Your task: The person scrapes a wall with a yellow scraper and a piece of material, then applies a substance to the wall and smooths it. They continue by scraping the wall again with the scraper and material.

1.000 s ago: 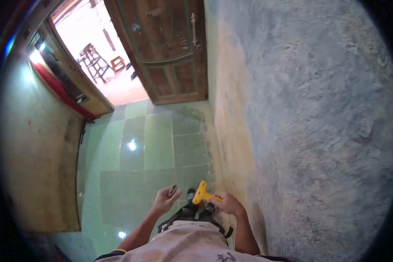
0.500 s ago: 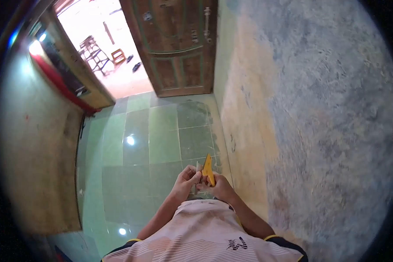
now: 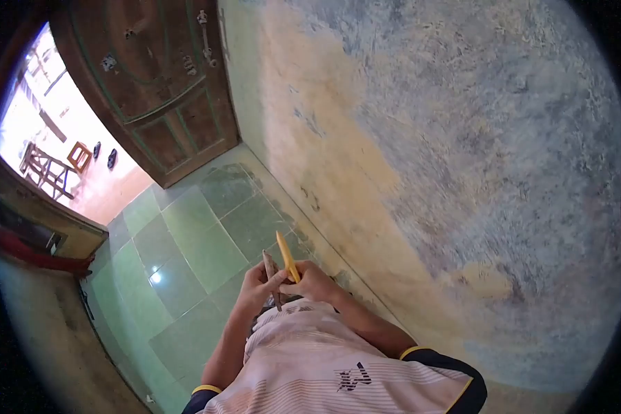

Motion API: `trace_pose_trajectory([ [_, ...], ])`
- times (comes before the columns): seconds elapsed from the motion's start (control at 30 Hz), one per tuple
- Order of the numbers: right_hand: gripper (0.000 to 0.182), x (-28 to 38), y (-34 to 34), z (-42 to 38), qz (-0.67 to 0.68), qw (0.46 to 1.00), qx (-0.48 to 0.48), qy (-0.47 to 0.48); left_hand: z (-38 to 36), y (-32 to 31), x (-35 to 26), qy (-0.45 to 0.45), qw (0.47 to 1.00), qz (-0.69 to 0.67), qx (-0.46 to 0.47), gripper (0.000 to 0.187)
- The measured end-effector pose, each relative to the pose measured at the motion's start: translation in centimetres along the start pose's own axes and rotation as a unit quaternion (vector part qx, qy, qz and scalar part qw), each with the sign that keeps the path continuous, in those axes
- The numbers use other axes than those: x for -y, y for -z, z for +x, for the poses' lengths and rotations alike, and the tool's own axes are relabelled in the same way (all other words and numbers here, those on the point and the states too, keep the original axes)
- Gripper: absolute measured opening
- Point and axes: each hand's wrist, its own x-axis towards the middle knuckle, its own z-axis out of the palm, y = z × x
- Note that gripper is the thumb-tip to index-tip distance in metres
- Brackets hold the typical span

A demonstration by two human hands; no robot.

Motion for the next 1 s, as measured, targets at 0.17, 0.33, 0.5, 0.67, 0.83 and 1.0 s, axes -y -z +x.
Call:
trace_pose_trajectory([
  [0.17,0.039,-0.3,-0.2,0.0,0.224,0.967,-0.008,-0.119,-0.2,3.9,0.4,-0.009,0.999,0.026,0.038,0.028],
  [0.33,0.030,-0.4,0.2,1.1,0.231,0.964,-0.015,-0.128,-1.3,1.8,-1.2,-0.222,0.962,0.121,-0.098,0.054],
  [0.5,0.009,-1.2,0.4,1.9,0.454,0.869,-0.027,-0.194,-0.8,2.8,-2.7,-0.341,0.801,0.490,0.050,0.048],
  [0.67,0.018,-3.4,1.2,1.8,0.502,0.826,-0.071,-0.245,2.0,1.8,-1.3,-0.377,0.848,0.367,0.060,0.030],
  [0.83,0.023,-5.8,5.4,1.8,0.417,0.850,-0.167,-0.274,5.4,-0.2,-2.1,-0.325,0.884,0.336,0.021,0.020],
  [1.0,0.022,-11.1,11.2,2.2,0.414,0.833,-0.237,-0.282,11.0,-1.5,-5.5,-0.301,0.889,0.328,-0.106,0.012],
])
